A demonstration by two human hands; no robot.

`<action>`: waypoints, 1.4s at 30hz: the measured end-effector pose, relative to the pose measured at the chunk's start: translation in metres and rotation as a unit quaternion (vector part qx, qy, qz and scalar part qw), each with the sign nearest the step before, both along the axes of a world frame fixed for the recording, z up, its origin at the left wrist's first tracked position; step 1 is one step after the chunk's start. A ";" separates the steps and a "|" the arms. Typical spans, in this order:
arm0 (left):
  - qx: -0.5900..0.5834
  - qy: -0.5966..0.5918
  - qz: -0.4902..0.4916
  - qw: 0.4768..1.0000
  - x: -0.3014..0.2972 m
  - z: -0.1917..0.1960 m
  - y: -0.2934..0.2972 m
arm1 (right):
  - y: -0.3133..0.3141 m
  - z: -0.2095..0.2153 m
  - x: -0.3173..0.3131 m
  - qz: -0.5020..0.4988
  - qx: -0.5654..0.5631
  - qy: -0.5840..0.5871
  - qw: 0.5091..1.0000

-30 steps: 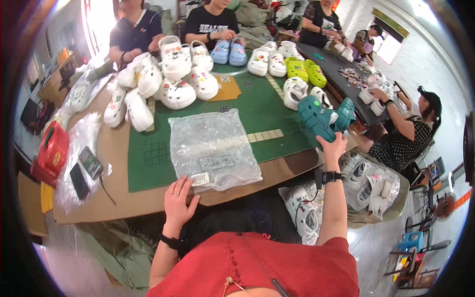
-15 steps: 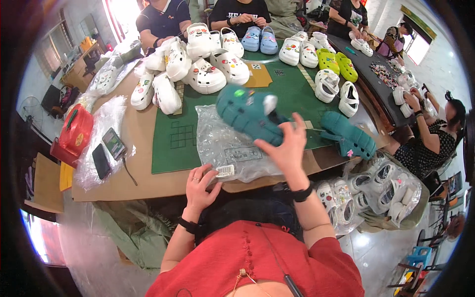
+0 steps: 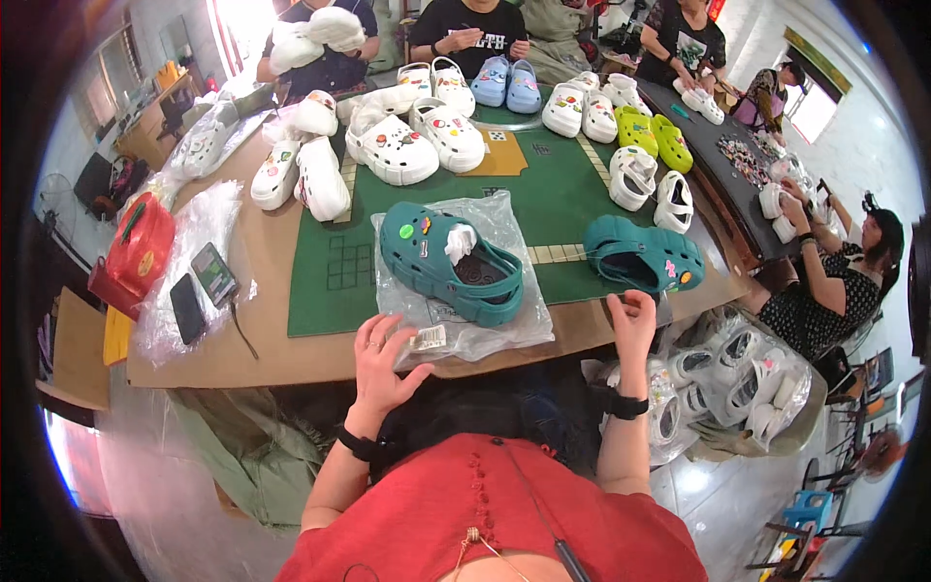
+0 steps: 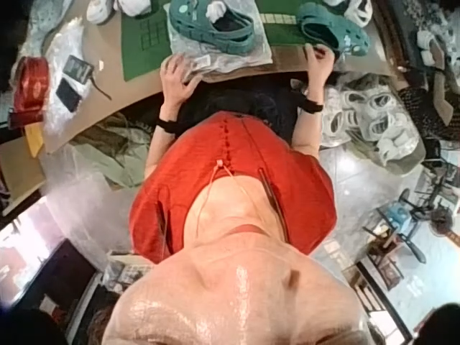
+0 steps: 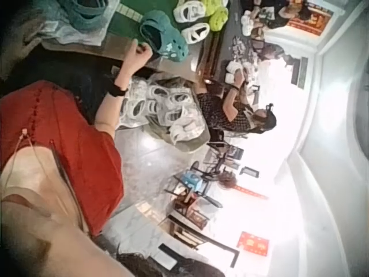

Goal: Placing decorative clogs into individual plastic bags and arranging them on a table.

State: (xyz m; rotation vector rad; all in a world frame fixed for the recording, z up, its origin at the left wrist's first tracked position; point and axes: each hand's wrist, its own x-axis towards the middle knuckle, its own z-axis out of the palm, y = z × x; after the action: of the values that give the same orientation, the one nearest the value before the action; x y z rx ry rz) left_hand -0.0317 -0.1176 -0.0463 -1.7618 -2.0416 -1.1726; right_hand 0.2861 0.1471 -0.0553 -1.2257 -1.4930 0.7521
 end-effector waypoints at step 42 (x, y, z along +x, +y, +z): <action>-0.035 -0.052 -0.181 0.981 0.036 0.030 0.052 | -0.024 0.108 -0.132 0.245 0.337 -0.289 0.862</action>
State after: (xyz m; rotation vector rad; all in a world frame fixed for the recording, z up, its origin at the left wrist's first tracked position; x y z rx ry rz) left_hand 0.0041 -0.0654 -0.0164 -2.2206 -1.8885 -1.3277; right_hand 0.1541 0.1232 0.0529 -0.5301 -2.3562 0.0986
